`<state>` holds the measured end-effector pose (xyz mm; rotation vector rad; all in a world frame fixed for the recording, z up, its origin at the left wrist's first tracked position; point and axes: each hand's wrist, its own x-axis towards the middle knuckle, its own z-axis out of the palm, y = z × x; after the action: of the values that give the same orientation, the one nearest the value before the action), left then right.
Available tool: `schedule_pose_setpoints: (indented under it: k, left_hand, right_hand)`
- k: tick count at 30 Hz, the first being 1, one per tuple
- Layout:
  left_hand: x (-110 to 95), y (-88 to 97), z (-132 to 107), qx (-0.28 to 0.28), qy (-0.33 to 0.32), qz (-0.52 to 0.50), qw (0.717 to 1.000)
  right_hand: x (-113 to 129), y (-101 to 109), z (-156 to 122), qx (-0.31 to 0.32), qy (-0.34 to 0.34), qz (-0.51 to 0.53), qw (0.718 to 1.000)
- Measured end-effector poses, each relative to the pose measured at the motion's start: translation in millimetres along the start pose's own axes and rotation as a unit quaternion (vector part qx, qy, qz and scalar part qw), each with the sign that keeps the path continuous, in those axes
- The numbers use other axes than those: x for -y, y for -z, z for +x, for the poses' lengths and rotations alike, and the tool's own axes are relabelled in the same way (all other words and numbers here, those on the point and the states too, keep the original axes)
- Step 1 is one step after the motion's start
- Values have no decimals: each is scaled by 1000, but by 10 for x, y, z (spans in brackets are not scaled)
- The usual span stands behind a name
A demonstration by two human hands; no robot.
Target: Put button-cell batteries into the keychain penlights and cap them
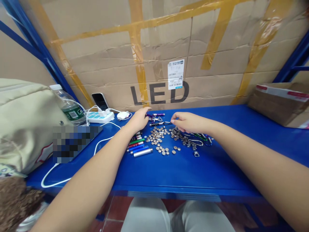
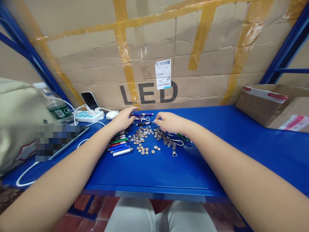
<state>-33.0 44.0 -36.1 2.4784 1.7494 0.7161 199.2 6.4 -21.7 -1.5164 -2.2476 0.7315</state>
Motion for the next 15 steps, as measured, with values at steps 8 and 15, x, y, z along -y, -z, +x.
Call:
schedule_pose_setpoints:
  k: [8, 15]
  left_hand:
    - [302, 225, -40, 47, 45, 47, 997]
    - [418, 216, -33, 104, 65, 66, 990]
  right_hand:
    - [-15, 33, -8, -5, 24, -80, 997]
    - [-17, -59, 3, -2, 126, -149, 981]
